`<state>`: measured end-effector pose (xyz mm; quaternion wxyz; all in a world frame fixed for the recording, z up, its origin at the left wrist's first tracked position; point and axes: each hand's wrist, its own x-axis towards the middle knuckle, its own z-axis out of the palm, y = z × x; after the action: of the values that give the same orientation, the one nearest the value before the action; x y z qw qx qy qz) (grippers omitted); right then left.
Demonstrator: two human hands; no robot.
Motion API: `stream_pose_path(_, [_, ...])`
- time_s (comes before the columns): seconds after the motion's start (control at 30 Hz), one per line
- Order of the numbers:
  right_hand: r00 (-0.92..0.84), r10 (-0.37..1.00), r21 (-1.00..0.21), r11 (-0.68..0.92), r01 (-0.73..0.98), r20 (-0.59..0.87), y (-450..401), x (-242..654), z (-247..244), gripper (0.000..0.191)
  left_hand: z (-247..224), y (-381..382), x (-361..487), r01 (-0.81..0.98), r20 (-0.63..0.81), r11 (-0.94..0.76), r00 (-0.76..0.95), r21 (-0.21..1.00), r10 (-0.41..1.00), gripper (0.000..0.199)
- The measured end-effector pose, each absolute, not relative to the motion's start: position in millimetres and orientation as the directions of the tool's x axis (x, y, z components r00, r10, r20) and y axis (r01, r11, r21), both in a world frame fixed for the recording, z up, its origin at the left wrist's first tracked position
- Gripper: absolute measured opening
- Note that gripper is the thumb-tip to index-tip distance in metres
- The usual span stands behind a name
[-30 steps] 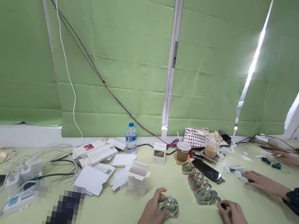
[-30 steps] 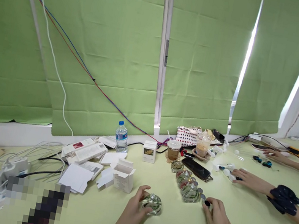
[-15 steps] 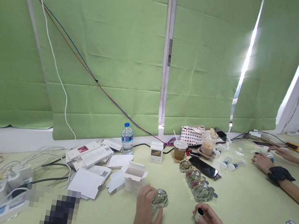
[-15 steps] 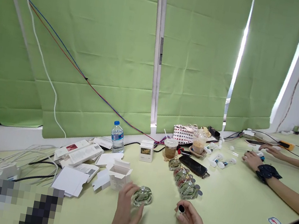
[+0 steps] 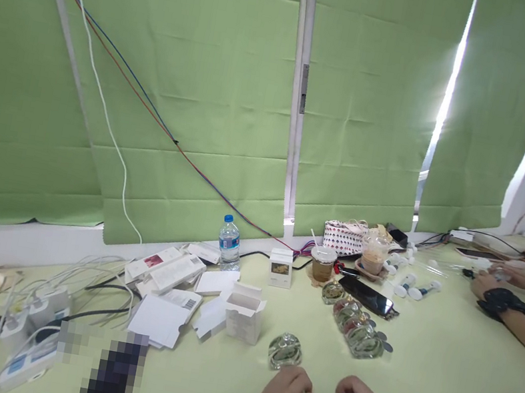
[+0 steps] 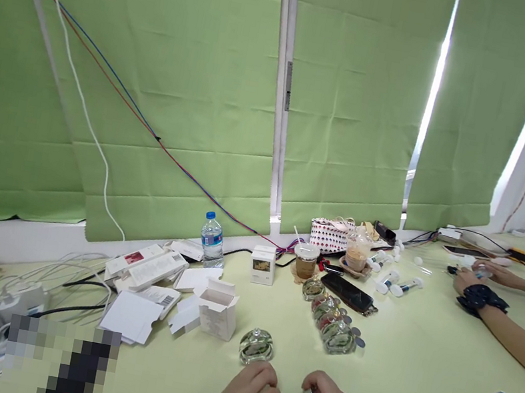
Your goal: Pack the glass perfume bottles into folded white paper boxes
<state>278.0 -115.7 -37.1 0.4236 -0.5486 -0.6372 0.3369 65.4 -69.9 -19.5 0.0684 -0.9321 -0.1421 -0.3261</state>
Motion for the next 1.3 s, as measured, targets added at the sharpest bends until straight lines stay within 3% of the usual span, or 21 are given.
stream_pose_path(0.27, [-0.198,0.941,-0.822,0.337,0.459,0.275,-119.8,270.0,-32.5,0.027,-19.7,-73.7,67.0,0.379,0.476,-0.924,0.805,0.046,0.354,0.013])
stream_pose_path(0.43, [0.099,0.933,-0.781,0.228,0.581,0.346,-117.4,290.5,-42.0,0.029,-6.7,-79.6,57.4,0.438,0.554,-0.886,0.704,0.154,0.444,0.024])
stream_pose_path(0.53, [0.173,0.905,-0.678,0.154,0.719,0.39,-116.8,302.2,-46.2,0.028,-5.1,-77.1,49.1,0.544,0.654,-0.765,0.445,0.346,0.612,0.04])
stream_pose_path(0.6, [0.176,0.868,-0.581,0.147,0.801,0.463,-118.0,303.7,-47.1,0.029,-7.7,-71.8,44.7,0.535,0.632,-0.678,0.306,0.505,0.712,0.041])
stream_pose_path(0.73, [0.057,0.743,-0.369,0.263,0.892,0.667,-121.3,291.8,-55.2,0.029,-13.6,-57.7,42.1,0.42,0.458,-0.491,0.184,0.763,0.87,0.046])
stream_pose_path(0.83, [-0.131,0.714,-0.274,0.422,0.864,0.687,-119.9,278.8,-69.3,0.024,-12.6,-50.1,43.4,0.33,0.281,-0.32,0.163,0.888,0.946,0.051])
stream_pose_path(0.9, [-0.166,0.76,-0.333,0.456,0.825,0.629,-116.5,271.1,-73.4,0.024,-10.0,-47.9,43.6,0.286,0.217,-0.268,0.197,0.92,0.956,0.044])
stream_pose_path(1.0, [-0.103,0.883,-0.594,0.39,0.704,0.458,-106.6,259.0,-57.4,0.024,-6.8,-48.3,42.3,0.254,0.249,-0.302,0.221,0.919,0.943,0.028])
stream_pose_path(1.07, [-0.044,0.943,-0.798,0.303,0.521,0.329,-94.9,248.4,-34.1,0.016,-6.3,-49.9,41.0,0.236,0.278,-0.329,0.225,0.914,0.934,0.026])
stream_pose_path(1.13, [0.013,0.975,-0.954,0.213,0.212,0.221,-79.0,235.8,-9.3,0.019,-6.7,-51.7,40.0,0.213,0.292,-0.345,0.243,0.914,0.925,0.032])
stream_pose_path(1.2, [0.053,0.989,-0.986,0.145,-0.079,0.141,-62.0,222.6,9.2,0.03,-7.0,-53.3,39.5,0.194,0.308,-0.362,0.26,0.912,0.915,0.038])
stream_pose_path(1.3, [0.042,0.996,-0.965,0.092,-0.245,0.085,-42.3,205.9,18.6,0.035,-6.2,-55.7,39.7,0.144,0.353,-0.402,0.277,0.904,0.894,0.039])
